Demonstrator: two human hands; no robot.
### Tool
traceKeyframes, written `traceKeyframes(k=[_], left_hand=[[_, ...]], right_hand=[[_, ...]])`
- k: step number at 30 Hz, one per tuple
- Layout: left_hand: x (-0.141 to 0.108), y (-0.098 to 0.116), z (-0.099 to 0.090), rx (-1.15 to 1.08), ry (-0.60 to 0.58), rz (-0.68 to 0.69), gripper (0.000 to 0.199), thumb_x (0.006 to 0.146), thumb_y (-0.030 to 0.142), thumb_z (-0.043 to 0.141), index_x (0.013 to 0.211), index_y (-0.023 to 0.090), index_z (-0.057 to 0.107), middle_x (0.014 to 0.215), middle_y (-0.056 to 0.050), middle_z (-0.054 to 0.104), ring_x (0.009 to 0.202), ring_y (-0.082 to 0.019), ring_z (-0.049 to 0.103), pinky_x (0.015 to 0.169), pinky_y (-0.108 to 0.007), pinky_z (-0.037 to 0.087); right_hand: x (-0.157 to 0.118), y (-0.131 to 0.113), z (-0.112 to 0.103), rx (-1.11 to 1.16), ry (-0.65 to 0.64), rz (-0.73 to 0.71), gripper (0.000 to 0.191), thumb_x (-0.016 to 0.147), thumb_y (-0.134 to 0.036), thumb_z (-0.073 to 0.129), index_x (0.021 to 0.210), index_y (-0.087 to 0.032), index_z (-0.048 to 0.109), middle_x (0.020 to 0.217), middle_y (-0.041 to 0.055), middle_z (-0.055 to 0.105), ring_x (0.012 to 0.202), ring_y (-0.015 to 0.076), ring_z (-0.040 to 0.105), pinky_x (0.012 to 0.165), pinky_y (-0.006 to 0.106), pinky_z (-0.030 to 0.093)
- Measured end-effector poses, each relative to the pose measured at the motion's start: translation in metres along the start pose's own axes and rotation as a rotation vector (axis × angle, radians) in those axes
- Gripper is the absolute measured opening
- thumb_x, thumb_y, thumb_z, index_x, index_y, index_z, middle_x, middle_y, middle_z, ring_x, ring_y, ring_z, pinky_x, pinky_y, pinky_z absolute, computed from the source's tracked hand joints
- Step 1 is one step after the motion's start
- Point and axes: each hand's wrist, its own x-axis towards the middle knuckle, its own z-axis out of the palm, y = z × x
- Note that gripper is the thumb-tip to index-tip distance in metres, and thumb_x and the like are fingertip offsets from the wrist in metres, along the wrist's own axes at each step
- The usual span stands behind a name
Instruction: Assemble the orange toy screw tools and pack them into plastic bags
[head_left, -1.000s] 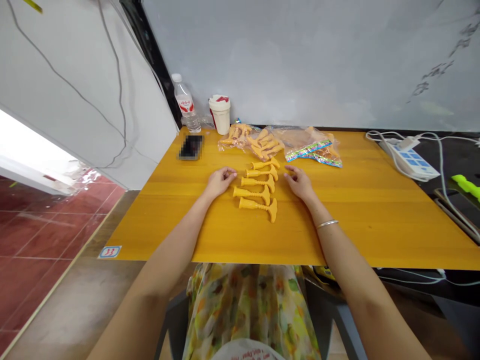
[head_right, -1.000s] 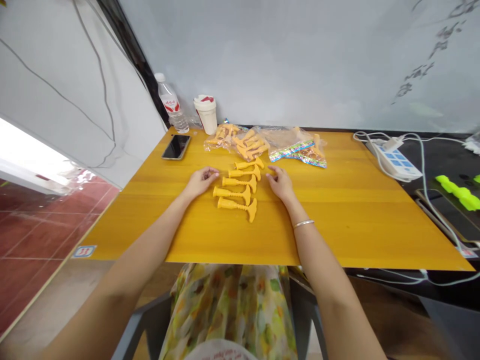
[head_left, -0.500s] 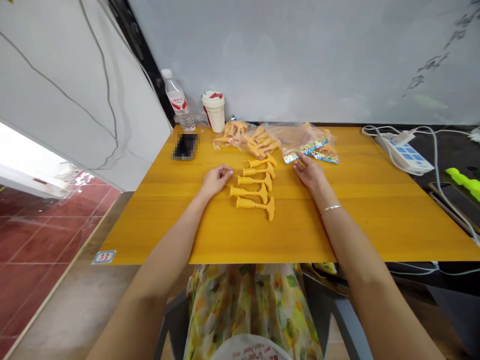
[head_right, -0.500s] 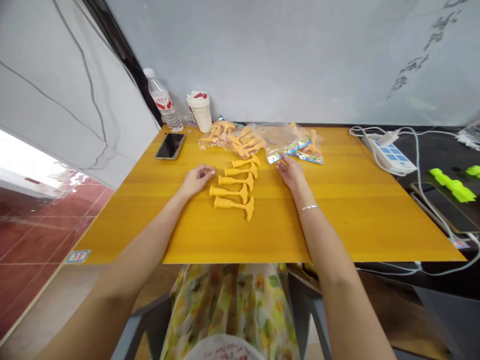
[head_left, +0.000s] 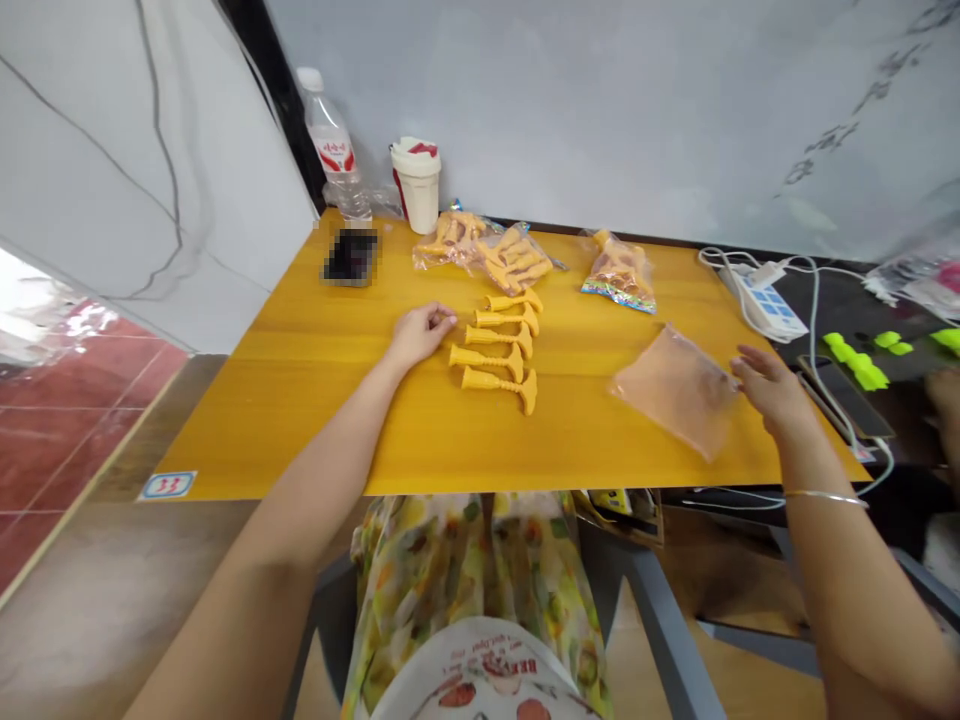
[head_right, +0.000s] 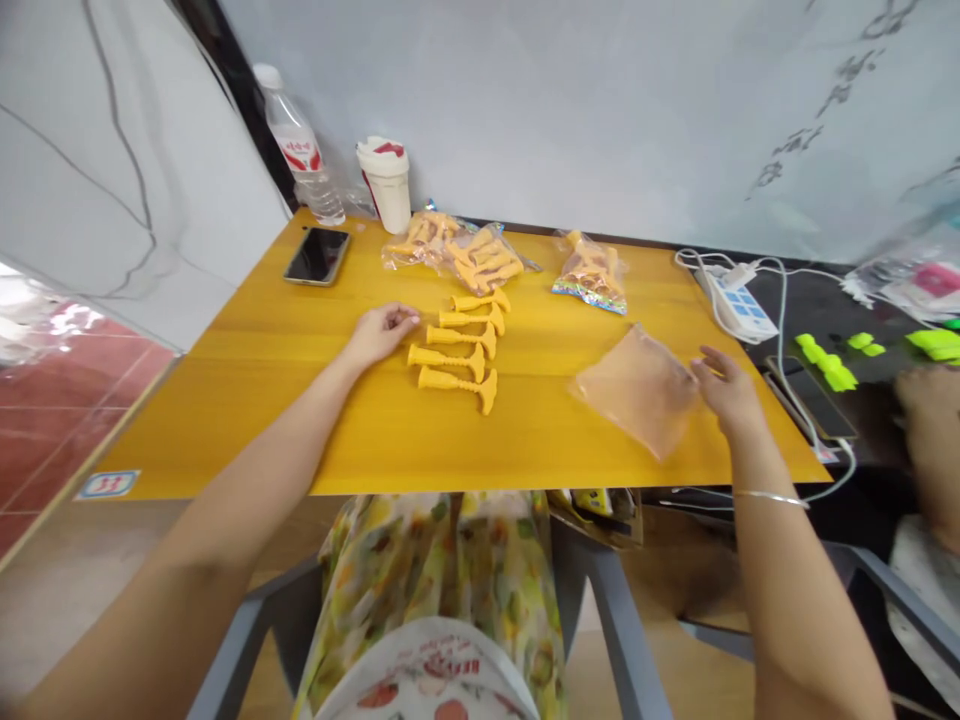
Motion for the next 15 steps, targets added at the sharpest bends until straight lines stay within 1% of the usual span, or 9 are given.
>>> traceKeyframes(k=[2, 3, 4, 5, 7, 9, 12, 13, 15], left_hand=[[-0.001, -0.001, 0.0, -0.024, 0.0, 0.005, 0.023, 0.086, 0.037, 0.062, 0.095, 0.017, 0.069, 0.068, 0.0, 0.06, 0.061, -0.014, 0.049, 0.061, -0.027, 0.035], [-0.001, -0.002, 0.001, -0.032, 0.001, 0.007, 0.023, 0.086, 0.037, 0.062, 0.095, 0.017, 0.069, 0.068, 0.0, 0.061, 0.061, -0.014, 0.049, 0.061, -0.027, 0.035], [-0.001, -0.002, 0.001, -0.036, 0.004, 0.007, 0.023, 0.085, 0.037, 0.062, 0.094, 0.017, 0.069, 0.067, 0.0, 0.06, 0.061, -0.014, 0.049, 0.06, -0.027, 0.035], [-0.001, -0.003, 0.001, -0.036, 0.006, 0.004, 0.022, 0.085, 0.037, 0.063, 0.094, 0.018, 0.069, 0.066, 0.0, 0.06, 0.06, -0.014, 0.048, 0.06, -0.027, 0.034], [-0.001, -0.004, 0.002, -0.038, 0.01, -0.004, 0.022, 0.084, 0.036, 0.063, 0.094, 0.018, 0.069, 0.065, 0.001, 0.058, 0.059, -0.014, 0.047, 0.059, -0.026, 0.033], [-0.001, -0.005, 0.002, -0.054, 0.011, -0.002, 0.021, 0.084, 0.036, 0.063, 0.093, 0.018, 0.069, 0.065, 0.001, 0.059, 0.059, -0.014, 0.047, 0.059, -0.026, 0.033], [0.0, -0.005, 0.002, -0.072, 0.008, 0.003, 0.02, 0.084, 0.035, 0.063, 0.093, 0.019, 0.069, 0.065, 0.001, 0.058, 0.06, -0.014, 0.048, 0.06, -0.027, 0.033], [0.0, -0.004, 0.002, -0.072, 0.005, 0.003, 0.02, 0.084, 0.035, 0.063, 0.092, 0.018, 0.069, 0.065, 0.001, 0.058, 0.06, -0.014, 0.047, 0.061, -0.027, 0.033], [0.0, -0.004, 0.002, -0.066, -0.002, 0.001, 0.02, 0.085, 0.035, 0.063, 0.093, 0.018, 0.069, 0.064, 0.001, 0.057, 0.058, -0.014, 0.046, 0.061, -0.027, 0.032]], right_hand=[[-0.018, -0.018, 0.019, 0.025, -0.014, 0.023, 0.053, 0.088, -0.056, 0.054, 0.127, -0.022, 0.064, 0.116, 0.0247, 0.07, 0.084, 0.0282, 0.07, 0.066, 0.044, 0.054], [-0.027, -0.029, 0.031, 0.043, -0.058, 0.005, 0.052, 0.087, -0.056, 0.058, 0.127, -0.023, 0.065, 0.115, 0.0217, 0.071, 0.092, 0.0289, 0.07, 0.073, 0.044, 0.056], [-0.036, -0.041, 0.043, 0.057, -0.148, -0.034, 0.054, 0.086, -0.056, 0.058, 0.128, -0.022, 0.064, 0.115, 0.02, 0.071, 0.098, 0.0306, 0.07, 0.079, 0.046, 0.057], [-0.045, -0.053, 0.053, 0.05, -0.207, -0.07, 0.057, 0.086, -0.057, 0.058, 0.129, -0.021, 0.063, 0.116, 0.0187, 0.071, 0.102, 0.0318, 0.069, 0.083, 0.049, 0.057], [-0.056, -0.075, 0.065, 0.01, -0.228, -0.141, 0.057, 0.086, -0.057, 0.057, 0.13, -0.02, 0.061, 0.121, 0.0174, 0.069, 0.108, 0.0329, 0.068, 0.092, 0.055, 0.055], [-0.062, -0.092, 0.064, -0.009, -0.189, -0.201, 0.055, 0.09, -0.056, 0.053, 0.132, -0.021, 0.06, 0.128, 0.0168, 0.066, 0.117, 0.0334, 0.065, 0.101, 0.058, 0.051], [-0.071, -0.112, 0.043, -0.033, -0.156, -0.296, 0.051, 0.093, -0.053, 0.051, 0.137, -0.026, 0.057, 0.137, 0.0141, 0.062, 0.129, 0.032, 0.058, 0.11, 0.057, 0.045], [-0.077, -0.117, 0.034, -0.044, -0.18, -0.335, 0.052, 0.093, -0.054, 0.052, 0.138, -0.028, 0.056, 0.139, 0.0128, 0.061, 0.13, 0.0317, 0.057, 0.112, 0.056, 0.044], [-0.094, -0.124, 0.019, -0.062, -0.298, -0.404, 0.055, 0.092, -0.056, 0.054, 0.142, -0.034, 0.053, 0.142, 0.0096, 0.059, 0.133, 0.0312, 0.055, 0.113, 0.055, 0.044]])
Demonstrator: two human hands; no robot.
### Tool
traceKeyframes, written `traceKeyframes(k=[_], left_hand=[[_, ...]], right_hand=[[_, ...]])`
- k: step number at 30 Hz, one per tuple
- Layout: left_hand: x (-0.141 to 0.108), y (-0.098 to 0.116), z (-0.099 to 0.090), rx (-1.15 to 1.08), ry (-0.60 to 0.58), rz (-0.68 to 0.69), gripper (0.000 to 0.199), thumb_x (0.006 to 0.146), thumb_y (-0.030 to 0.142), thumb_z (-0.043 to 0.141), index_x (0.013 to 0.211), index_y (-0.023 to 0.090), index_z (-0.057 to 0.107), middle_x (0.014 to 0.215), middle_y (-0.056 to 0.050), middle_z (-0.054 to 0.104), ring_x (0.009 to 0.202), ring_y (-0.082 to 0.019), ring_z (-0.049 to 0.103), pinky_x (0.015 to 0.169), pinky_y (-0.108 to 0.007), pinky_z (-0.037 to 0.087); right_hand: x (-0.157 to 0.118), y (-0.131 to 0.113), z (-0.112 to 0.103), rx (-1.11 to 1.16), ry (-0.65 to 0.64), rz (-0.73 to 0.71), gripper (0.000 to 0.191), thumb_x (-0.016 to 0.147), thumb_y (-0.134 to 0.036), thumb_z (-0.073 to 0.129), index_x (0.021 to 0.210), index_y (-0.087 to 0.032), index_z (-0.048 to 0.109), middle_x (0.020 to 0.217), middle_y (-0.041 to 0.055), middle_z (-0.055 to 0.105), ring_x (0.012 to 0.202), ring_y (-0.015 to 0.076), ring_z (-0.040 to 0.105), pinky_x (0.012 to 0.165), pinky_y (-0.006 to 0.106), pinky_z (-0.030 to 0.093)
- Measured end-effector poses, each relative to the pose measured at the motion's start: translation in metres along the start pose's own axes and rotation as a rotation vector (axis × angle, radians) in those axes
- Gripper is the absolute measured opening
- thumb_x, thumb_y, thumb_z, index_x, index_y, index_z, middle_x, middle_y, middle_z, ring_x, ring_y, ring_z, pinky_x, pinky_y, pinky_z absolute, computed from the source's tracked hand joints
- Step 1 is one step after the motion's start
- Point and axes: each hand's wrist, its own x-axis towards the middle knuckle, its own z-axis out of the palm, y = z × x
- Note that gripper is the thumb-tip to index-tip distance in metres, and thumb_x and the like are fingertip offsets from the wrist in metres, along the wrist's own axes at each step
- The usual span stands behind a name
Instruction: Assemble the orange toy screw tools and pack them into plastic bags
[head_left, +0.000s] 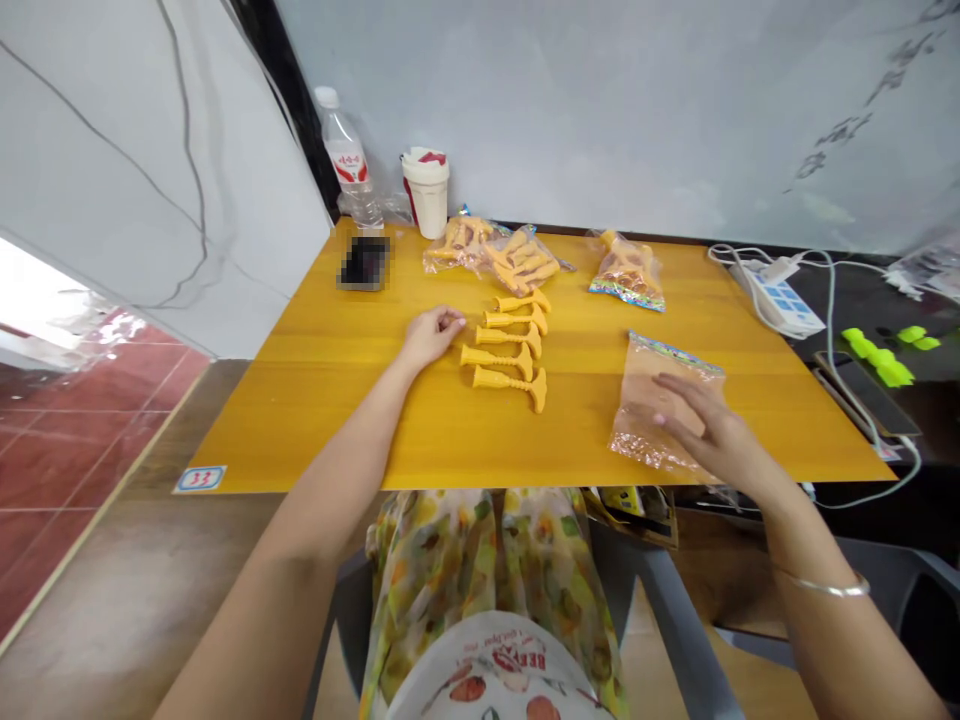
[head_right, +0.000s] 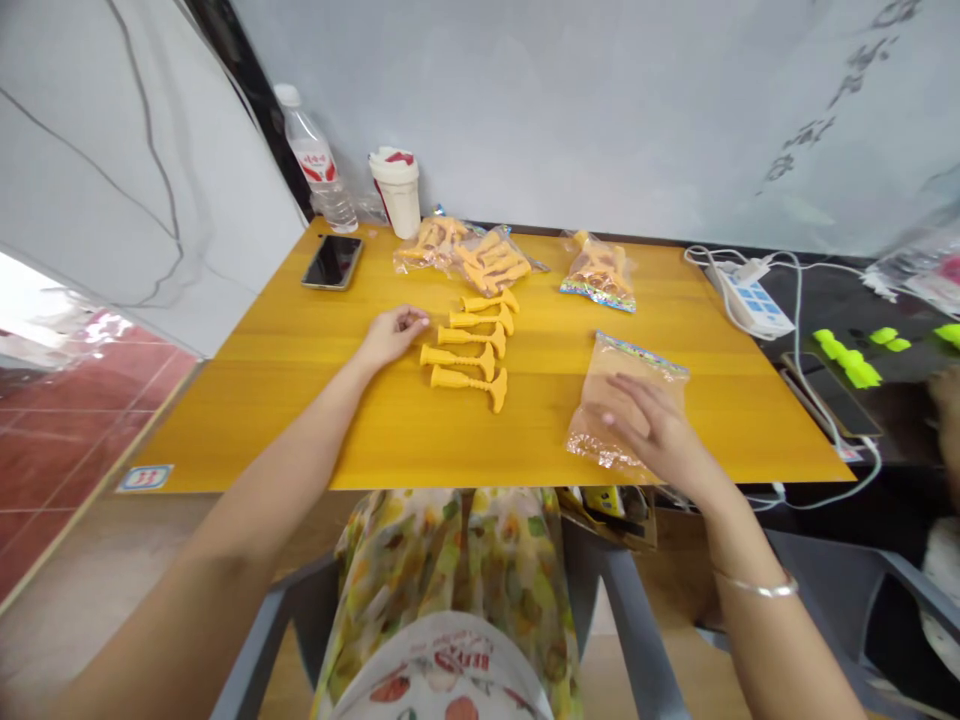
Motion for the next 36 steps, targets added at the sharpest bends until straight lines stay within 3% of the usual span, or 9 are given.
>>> traceKeyframes(k=[4, 9, 12, 16, 22, 25, 28, 32, 36], left_hand=[[0.001, -0.001, 0.001, 0.002, -0.003, 0.003, 0.021, 0.086, 0.035, 0.063, 0.094, 0.017, 0.069, 0.062, 0.002, 0.054, 0.058, -0.013, 0.045, 0.06, -0.027, 0.031], [0.001, -0.001, 0.001, 0.032, -0.001, -0.008, 0.021, 0.086, 0.036, 0.063, 0.095, 0.017, 0.069, 0.062, 0.002, 0.053, 0.058, -0.013, 0.045, 0.06, -0.027, 0.031], [0.0, 0.002, 0.0, 0.038, -0.004, -0.007, 0.021, 0.086, 0.035, 0.063, 0.094, 0.017, 0.069, 0.062, 0.003, 0.052, 0.057, -0.013, 0.044, 0.06, -0.026, 0.03], [-0.001, 0.002, -0.001, 0.047, 0.009, -0.012, 0.022, 0.086, 0.035, 0.063, 0.095, 0.016, 0.069, 0.062, 0.003, 0.051, 0.058, -0.012, 0.043, 0.06, -0.026, 0.03], [0.0, -0.005, 0.0, 0.022, 0.02, 0.007, 0.024, 0.087, 0.036, 0.062, 0.096, 0.015, 0.069, 0.064, 0.003, 0.052, 0.059, -0.012, 0.044, 0.06, -0.024, 0.032], [0.0, -0.006, 0.001, -0.01, 0.021, 0.013, 0.023, 0.087, 0.034, 0.062, 0.097, 0.015, 0.068, 0.064, 0.003, 0.052, 0.058, -0.012, 0.043, 0.06, -0.024, 0.032], [0.0, -0.006, 0.001, -0.054, 0.033, 0.024, 0.02, 0.086, 0.032, 0.063, 0.096, 0.015, 0.068, 0.061, 0.005, 0.048, 0.056, -0.011, 0.04, 0.058, -0.024, 0.031], [0.003, -0.002, -0.001, -0.125, 0.14, 0.061, 0.018, 0.087, 0.028, 0.061, 0.096, 0.014, 0.068, 0.059, 0.007, 0.042, 0.054, -0.009, 0.038, 0.057, -0.023, 0.03], [-0.004, 0.023, -0.007, -0.104, 0.27, 0.172, 0.018, 0.09, 0.028, 0.059, 0.1, 0.015, 0.067, 0.064, 0.005, 0.047, 0.056, -0.009, 0.041, 0.059, -0.022, 0.034]], right_hand=[[-0.042, -0.013, -0.003, -0.055, -0.165, -0.084, 0.071, 0.086, -0.061, 0.061, 0.151, -0.041, 0.042, 0.152, 0.0057, 0.05, 0.141, 0.034, 0.047, 0.114, 0.057, 0.043], [-0.071, -0.003, 0.002, -0.124, -0.105, -0.042, 0.063, 0.093, -0.052, 0.054, 0.153, -0.042, 0.038, 0.154, 0.0035, 0.049, 0.143, 0.0348, 0.043, 0.114, 0.063, 0.041], [-0.067, 0.003, 0.006, -0.093, -0.069, -0.012, 0.049, 0.099, -0.041, 0.045, 0.148, -0.039, 0.047, 0.148, 0.0037, 0.055, 0.141, 0.0295, 0.047, 0.117, 0.057, 0.041], [-0.044, -0.002, 0.023, -0.082, -0.066, -0.014, 0.046, 0.1, -0.041, 0.044, 0.143, -0.033, 0.055, 0.143, 0.0075, 0.06, 0.135, 0.0287, 0.053, 0.113, 0.054, 0.046], [-0.011, -0.038, 0.043, -0.099, -0.092, -0.096, 0.052, 0.102, -0.039, 0.045, 0.15, -0.02, 0.047, 0.152, 0.0157, 0.049, 0.14, 0.031, 0.048, 0.112, 0.055, 0.045], [-0.016, -0.053, 0.033, -0.115, -0.098, -0.173, 0.06, 0.1, -0.039, 0.05, 0.156, -0.023, 0.036, 0.155, 0.0142, 0.046, 0.142, 0.0296, 0.045, 0.114, 0.053, 0.043], [-0.034, -0.05, 0.024, -0.179, -0.116, -0.202, 0.065, 0.097, -0.04, 0.057, 0.157, -0.026, 0.033, 0.153, 0.0135, 0.047, 0.141, 0.031, 0.045, 0.112, 0.053, 0.046], [-0.053, -0.032, 0.03, -0.292, -0.052, -0.148, 0.05, 0.1, -0.028, 0.048, 0.15, -0.021, 0.044, 0.146, 0.0135, 0.056, 0.131, 0.0295, 0.056, 0.103, 0.048, 0.054], [-0.042, -0.027, 0.047, -0.381, 0.085, -0.086, 0.036, 0.1, -0.024, 0.046, 0.134, -0.018, 0.059, 0.119, 0.0104, 0.073, 0.106, 0.0262, 0.071, 0.082, 0.037, 0.061]])
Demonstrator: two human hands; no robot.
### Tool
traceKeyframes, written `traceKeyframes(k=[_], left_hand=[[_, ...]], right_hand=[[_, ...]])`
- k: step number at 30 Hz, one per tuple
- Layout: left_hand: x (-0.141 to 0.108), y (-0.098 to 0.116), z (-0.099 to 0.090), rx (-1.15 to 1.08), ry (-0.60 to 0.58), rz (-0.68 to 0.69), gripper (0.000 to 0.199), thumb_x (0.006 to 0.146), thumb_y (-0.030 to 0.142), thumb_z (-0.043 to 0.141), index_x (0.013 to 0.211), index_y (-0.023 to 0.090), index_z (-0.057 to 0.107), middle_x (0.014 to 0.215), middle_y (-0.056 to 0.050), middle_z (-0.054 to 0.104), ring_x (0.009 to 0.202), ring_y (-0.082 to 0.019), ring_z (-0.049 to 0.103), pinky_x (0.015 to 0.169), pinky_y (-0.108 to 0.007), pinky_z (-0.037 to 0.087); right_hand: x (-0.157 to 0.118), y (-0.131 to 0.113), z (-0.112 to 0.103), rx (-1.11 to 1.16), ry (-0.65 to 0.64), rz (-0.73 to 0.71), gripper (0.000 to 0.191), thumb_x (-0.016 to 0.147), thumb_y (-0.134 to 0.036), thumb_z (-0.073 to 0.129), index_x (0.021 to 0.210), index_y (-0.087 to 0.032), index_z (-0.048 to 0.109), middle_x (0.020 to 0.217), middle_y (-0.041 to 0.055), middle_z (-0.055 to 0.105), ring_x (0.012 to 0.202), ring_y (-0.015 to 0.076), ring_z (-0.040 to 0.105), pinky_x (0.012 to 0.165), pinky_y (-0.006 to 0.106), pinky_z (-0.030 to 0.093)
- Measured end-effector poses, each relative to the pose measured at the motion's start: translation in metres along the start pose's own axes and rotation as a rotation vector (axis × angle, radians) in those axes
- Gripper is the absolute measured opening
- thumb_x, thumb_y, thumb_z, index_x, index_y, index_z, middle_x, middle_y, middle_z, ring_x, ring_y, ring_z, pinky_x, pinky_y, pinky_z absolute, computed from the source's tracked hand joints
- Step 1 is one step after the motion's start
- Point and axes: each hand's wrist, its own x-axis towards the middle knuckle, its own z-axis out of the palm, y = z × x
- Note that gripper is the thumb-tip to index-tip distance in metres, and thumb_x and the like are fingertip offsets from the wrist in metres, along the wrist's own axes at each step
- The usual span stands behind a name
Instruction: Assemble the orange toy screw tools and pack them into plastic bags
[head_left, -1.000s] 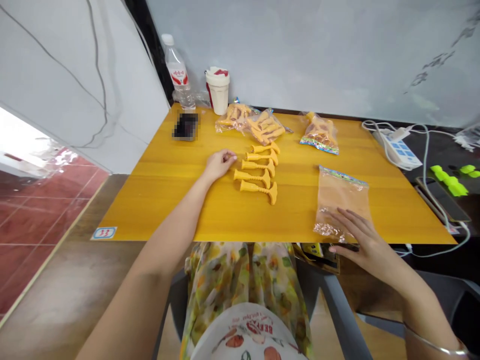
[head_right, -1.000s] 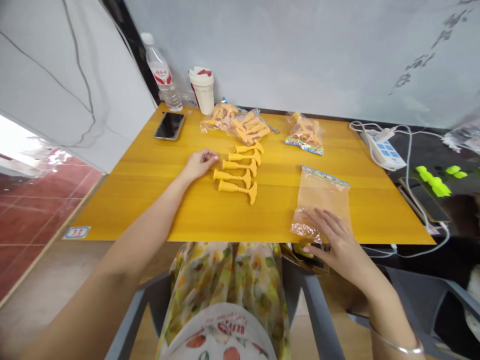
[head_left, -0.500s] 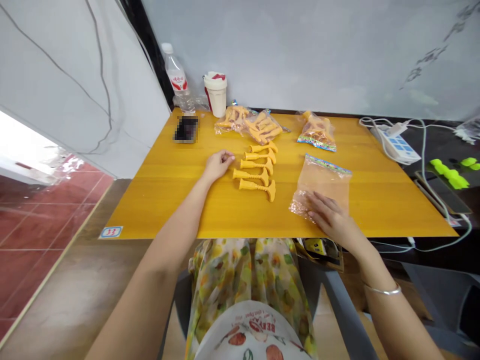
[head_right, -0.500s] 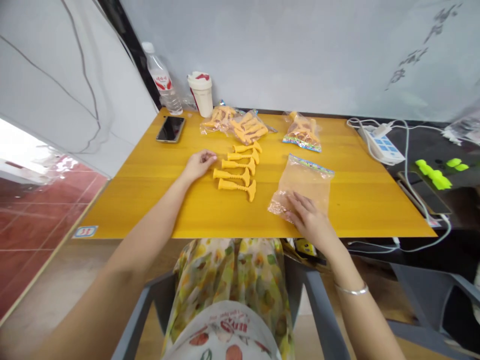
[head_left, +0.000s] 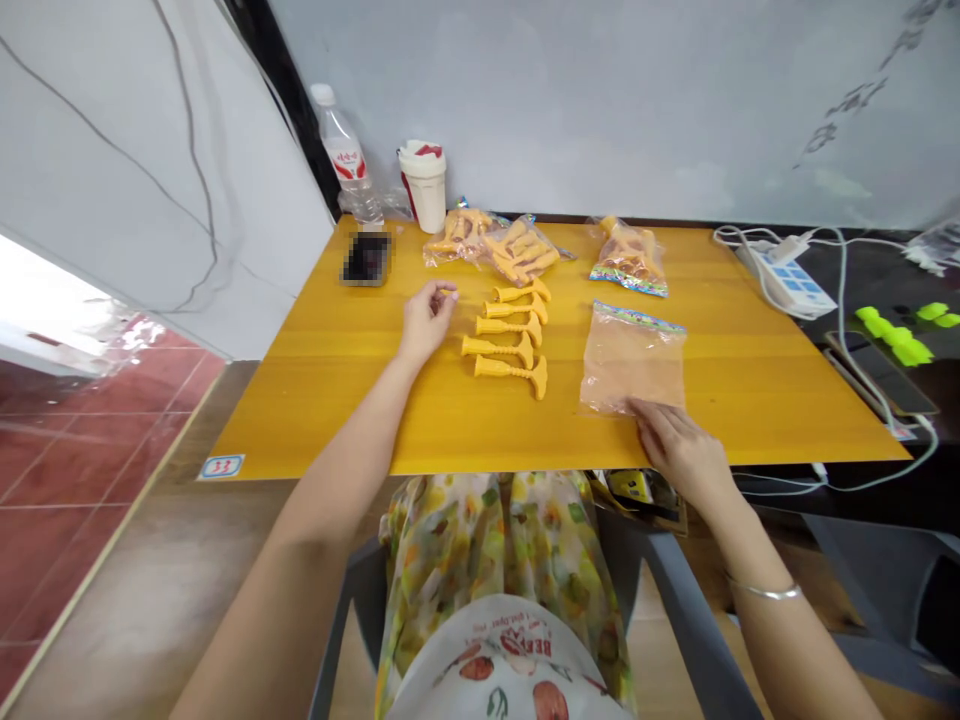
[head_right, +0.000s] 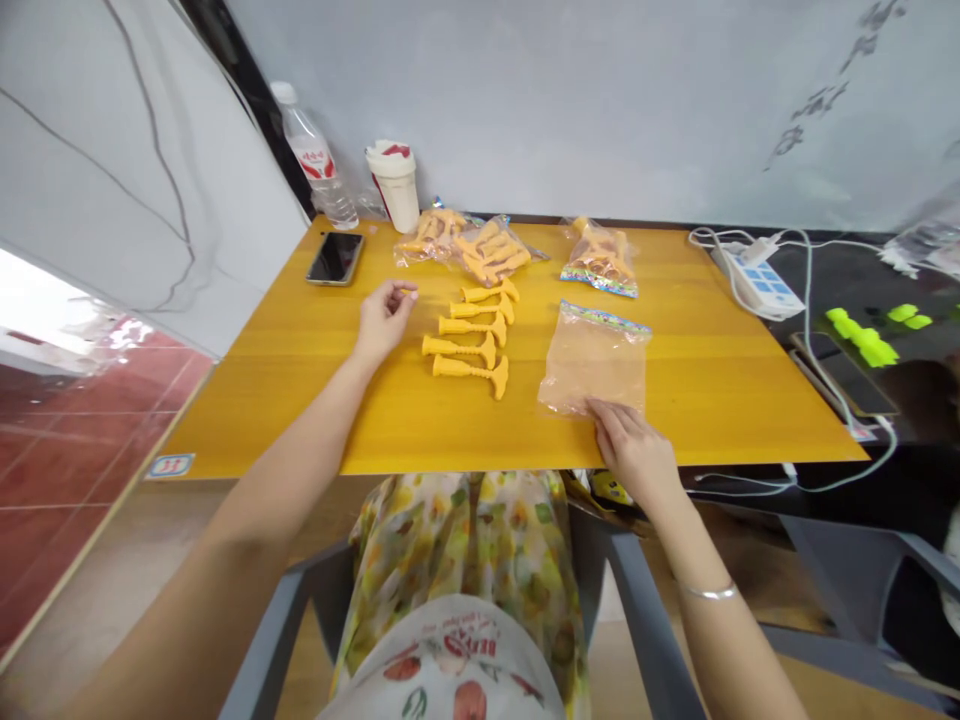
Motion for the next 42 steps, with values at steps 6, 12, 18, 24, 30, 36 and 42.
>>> traceKeyframes(k=[6, 12, 18, 24, 30, 36, 42], left_hand=[[-0.052, 0.085, 0.018, 0.332, -0.444, 0.434, 0.022, 0.097, 0.03, 0.055, 0.111, 0.016, 0.065, 0.096, -0.007, 0.07, 0.092, -0.019, 0.06, 0.085, -0.031, 0.044], [-0.113, 0.12, 0.038, 0.694, -0.684, 0.56, 0.045, 0.097, 0.032, 0.054, 0.137, 0.013, 0.052, 0.127, -0.014, 0.065, 0.121, -0.032, 0.051, 0.103, -0.047, 0.034], [-0.143, 0.116, -0.01, 0.576, -0.797, 0.522, 0.039, 0.09, 0.011, 0.05, 0.127, 0.018, 0.058, 0.128, -0.009, 0.065, 0.122, -0.028, 0.048, 0.105, -0.047, 0.033], [-0.158, 0.112, -0.044, 0.55, -0.623, 0.27, 0.035, 0.098, 0.038, 0.052, 0.126, 0.019, 0.06, 0.151, -0.016, 0.043, 0.128, -0.033, 0.044, 0.1, -0.049, 0.041], [-0.16, 0.104, -0.05, 0.484, -0.642, 0.118, 0.029, 0.099, 0.039, 0.052, 0.119, 0.021, 0.064, 0.122, -0.009, 0.064, 0.113, -0.026, 0.056, 0.097, -0.044, 0.044], [-0.163, 0.098, -0.073, 0.421, -0.709, 0.114, 0.033, 0.089, 0.038, 0.068, 0.119, 0.024, 0.063, 0.121, -0.008, 0.061, 0.114, -0.027, 0.055, 0.099, -0.045, 0.045], [-0.165, 0.102, -0.08, 0.307, -0.709, 0.049, 0.013, 0.091, 0.03, 0.064, 0.103, 0.024, 0.066, 0.115, -0.006, 0.058, 0.111, -0.023, 0.059, 0.098, -0.037, 0.049]], right_hand=[[0.038, -0.014, 0.026, 0.241, 0.136, 0.146, 0.048, 0.096, -0.026, 0.049, 0.143, -0.018, 0.044, 0.123, 0.0147, 0.07, 0.098, 0.0252, 0.072, 0.069, 0.034, 0.061], [0.035, -0.024, 0.028, 0.332, 0.134, -0.032, 0.067, 0.088, -0.014, 0.049, 0.153, -0.016, 0.033, 0.141, 0.0195, 0.055, 0.125, 0.0292, 0.058, 0.097, 0.048, 0.055], [0.012, -0.021, 0.02, 0.22, 0.21, 0.025, 0.032, 0.096, -0.021, 0.052, 0.124, -0.022, 0.065, 0.121, 0.0106, 0.07, 0.107, 0.0264, 0.066, 0.094, 0.044, 0.056], [0.035, -0.039, 0.027, 0.297, 0.178, 0.116, 0.031, 0.094, -0.02, 0.05, 0.118, -0.019, 0.069, 0.106, 0.0112, 0.07, 0.095, 0.0252, 0.069, 0.08, 0.038, 0.059], [0.058, -0.069, 0.017, 0.365, 0.099, -0.005, 0.042, 0.098, -0.028, 0.05, 0.139, -0.019, 0.054, 0.121, 0.0141, 0.065, 0.103, 0.0262, 0.066, 0.083, 0.041, 0.06], [0.032, -0.058, 0.007, 0.221, 0.052, -0.059, 0.046, 0.097, -0.03, 0.053, 0.142, -0.021, 0.051, 0.133, 0.0167, 0.061, 0.12, 0.0332, 0.057, 0.098, 0.053, 0.053], [0.029, -0.053, 0.008, 0.233, 0.203, 0.011, 0.026, 0.099, -0.022, 0.047, 0.115, -0.021, 0.068, 0.11, 0.011, 0.071, 0.1, 0.0239, 0.068, 0.088, 0.037, 0.056]])
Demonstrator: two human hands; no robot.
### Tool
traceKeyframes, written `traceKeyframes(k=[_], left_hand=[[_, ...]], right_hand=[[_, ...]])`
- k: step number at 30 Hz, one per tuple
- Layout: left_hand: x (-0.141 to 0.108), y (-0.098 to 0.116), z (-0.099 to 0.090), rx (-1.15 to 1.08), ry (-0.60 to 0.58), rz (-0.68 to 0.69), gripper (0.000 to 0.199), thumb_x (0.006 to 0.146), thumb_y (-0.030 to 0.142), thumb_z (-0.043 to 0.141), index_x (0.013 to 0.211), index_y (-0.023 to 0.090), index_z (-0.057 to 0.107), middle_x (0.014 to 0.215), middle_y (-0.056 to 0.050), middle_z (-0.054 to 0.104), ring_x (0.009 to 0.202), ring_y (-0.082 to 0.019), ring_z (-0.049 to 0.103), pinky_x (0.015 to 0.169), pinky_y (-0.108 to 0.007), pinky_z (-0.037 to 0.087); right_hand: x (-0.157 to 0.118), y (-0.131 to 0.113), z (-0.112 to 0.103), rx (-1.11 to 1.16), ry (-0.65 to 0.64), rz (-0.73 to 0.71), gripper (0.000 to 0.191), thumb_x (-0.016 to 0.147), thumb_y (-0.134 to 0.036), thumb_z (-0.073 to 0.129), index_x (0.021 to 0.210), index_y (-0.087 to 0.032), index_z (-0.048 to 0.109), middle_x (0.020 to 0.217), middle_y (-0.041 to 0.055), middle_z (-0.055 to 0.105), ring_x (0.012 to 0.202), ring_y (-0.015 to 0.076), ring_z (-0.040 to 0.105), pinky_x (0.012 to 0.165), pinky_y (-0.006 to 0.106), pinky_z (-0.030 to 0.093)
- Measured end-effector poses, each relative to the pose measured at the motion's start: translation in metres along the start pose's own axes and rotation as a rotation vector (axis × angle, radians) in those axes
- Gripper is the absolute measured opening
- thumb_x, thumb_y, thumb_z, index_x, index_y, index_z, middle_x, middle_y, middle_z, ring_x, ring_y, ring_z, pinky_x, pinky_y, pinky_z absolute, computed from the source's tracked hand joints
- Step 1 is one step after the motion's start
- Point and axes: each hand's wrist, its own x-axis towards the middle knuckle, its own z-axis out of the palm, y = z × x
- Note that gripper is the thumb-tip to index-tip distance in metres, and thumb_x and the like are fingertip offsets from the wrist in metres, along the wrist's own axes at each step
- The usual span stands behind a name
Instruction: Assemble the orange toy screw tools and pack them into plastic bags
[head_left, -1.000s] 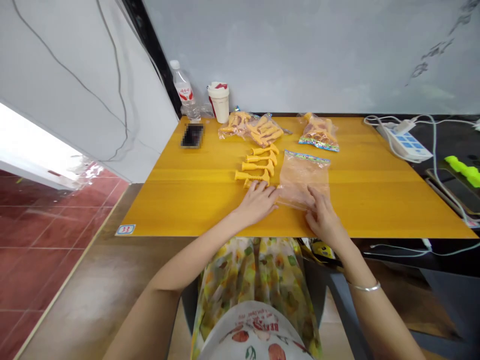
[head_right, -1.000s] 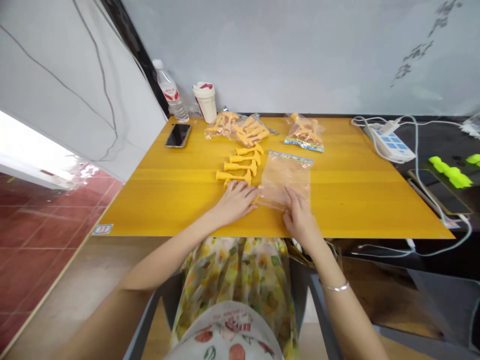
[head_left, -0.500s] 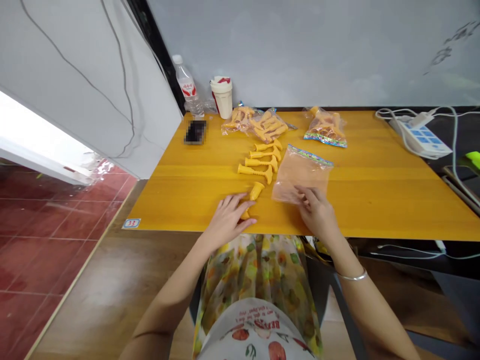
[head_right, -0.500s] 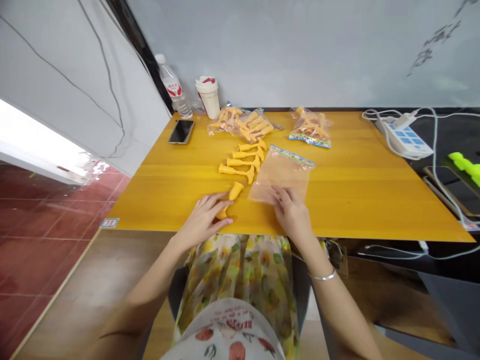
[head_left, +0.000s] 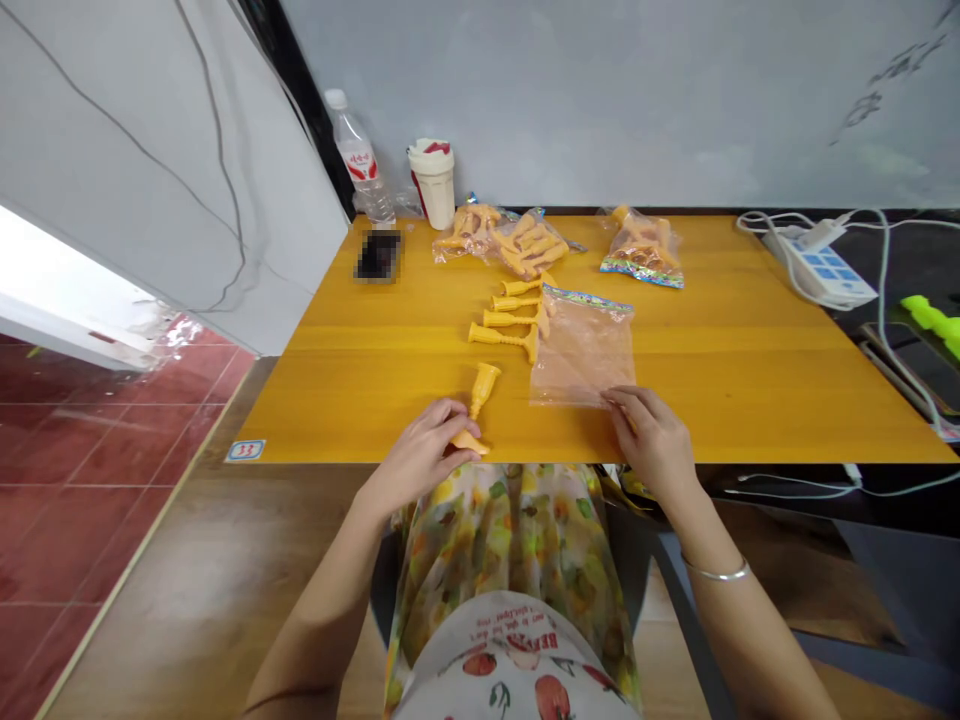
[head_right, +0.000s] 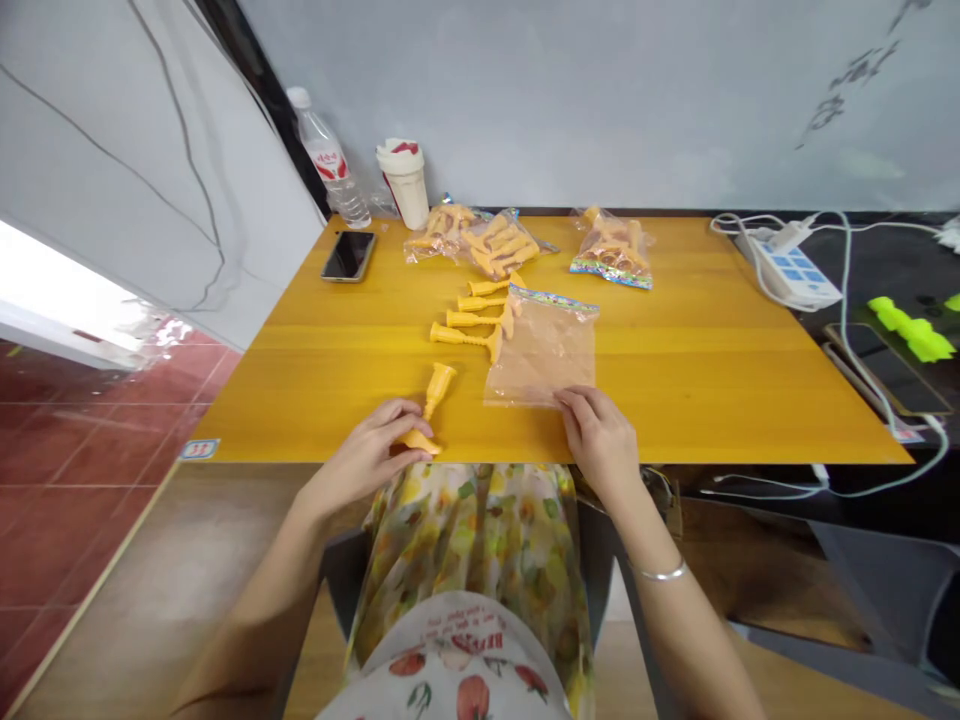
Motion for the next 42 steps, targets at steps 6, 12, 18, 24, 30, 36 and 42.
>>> traceKeyframes(k=[6, 12, 18, 24, 30, 36, 42], left_hand=[[-0.015, 0.031, -0.011, -0.19, -0.253, 0.154, 0.015, 0.09, 0.037, 0.068, 0.1, 0.026, 0.069, 0.114, -0.004, 0.059, 0.11, -0.018, 0.06, 0.096, -0.029, 0.049], [0.005, 0.052, 0.01, -0.096, -0.164, 0.211, 0.021, 0.095, 0.039, 0.059, 0.109, 0.025, 0.066, 0.118, -0.007, 0.059, 0.116, -0.021, 0.056, 0.101, -0.035, 0.047], [0.016, 0.055, 0.024, -0.004, -0.108, 0.241, 0.023, 0.098, 0.039, 0.054, 0.109, 0.022, 0.063, 0.11, -0.007, 0.062, 0.107, -0.023, 0.057, 0.097, -0.039, 0.05], [0.019, 0.057, 0.033, 0.08, -0.068, 0.29, 0.024, 0.097, 0.038, 0.056, 0.11, 0.019, 0.063, 0.113, -0.009, 0.066, 0.113, -0.026, 0.059, 0.099, -0.043, 0.051], [0.033, 0.047, 0.05, 0.099, -0.076, 0.176, 0.016, 0.097, 0.018, 0.05, 0.096, 0.014, 0.066, 0.105, -0.014, 0.071, 0.106, -0.029, 0.066, 0.092, -0.046, 0.056], [0.047, 0.037, 0.066, -0.155, 0.004, 0.177, 0.024, 0.095, 0.011, 0.045, 0.107, 0.016, 0.065, 0.111, -0.012, 0.071, 0.108, -0.024, 0.067, 0.095, -0.04, 0.057], [0.073, 0.039, 0.071, -0.317, -0.017, 0.239, 0.037, 0.091, 0.008, 0.044, 0.122, 0.017, 0.062, 0.132, -0.012, 0.066, 0.126, -0.023, 0.06, 0.109, -0.041, 0.05]], right_hand=[[0.026, -0.022, 0.005, 0.014, 0.121, -0.003, 0.022, 0.099, -0.025, 0.053, 0.107, -0.021, 0.073, 0.091, 0.0088, 0.071, 0.084, 0.0197, 0.066, 0.071, 0.029, 0.053], [0.032, -0.051, -0.003, 0.105, 0.085, -0.086, 0.024, 0.099, -0.022, 0.052, 0.113, -0.024, 0.072, 0.087, 0.006, 0.068, 0.077, 0.0158, 0.065, 0.066, 0.027, 0.051], [0.026, -0.054, -0.014, 0.201, 0.103, -0.036, 0.025, 0.1, -0.021, 0.05, 0.113, -0.025, 0.072, 0.087, 0.0059, 0.066, 0.075, 0.0149, 0.065, 0.066, 0.026, 0.053], [0.027, -0.078, -0.01, 0.297, -0.019, -0.161, 0.023, 0.098, -0.017, 0.054, 0.112, -0.02, 0.072, 0.089, 0.0061, 0.07, 0.078, 0.0152, 0.067, 0.067, 0.026, 0.055], [0.026, -0.101, -0.012, 0.346, -0.042, -0.204, 0.024, 0.099, -0.018, 0.051, 0.112, -0.02, 0.071, 0.091, 0.0068, 0.069, 0.08, 0.0158, 0.066, 0.068, 0.028, 0.056], [0.017, -0.091, -0.003, 0.464, -0.028, -0.15, 0.027, 0.099, -0.016, 0.05, 0.119, -0.023, 0.067, 0.097, 0.0074, 0.068, 0.089, 0.0172, 0.066, 0.076, 0.031, 0.058], [0.016, -0.082, 0.006, 0.513, -0.019, -0.079, 0.029, 0.098, -0.016, 0.051, 0.119, -0.026, 0.068, 0.097, 0.007, 0.066, 0.092, 0.0181, 0.066, 0.08, 0.033, 0.058]])
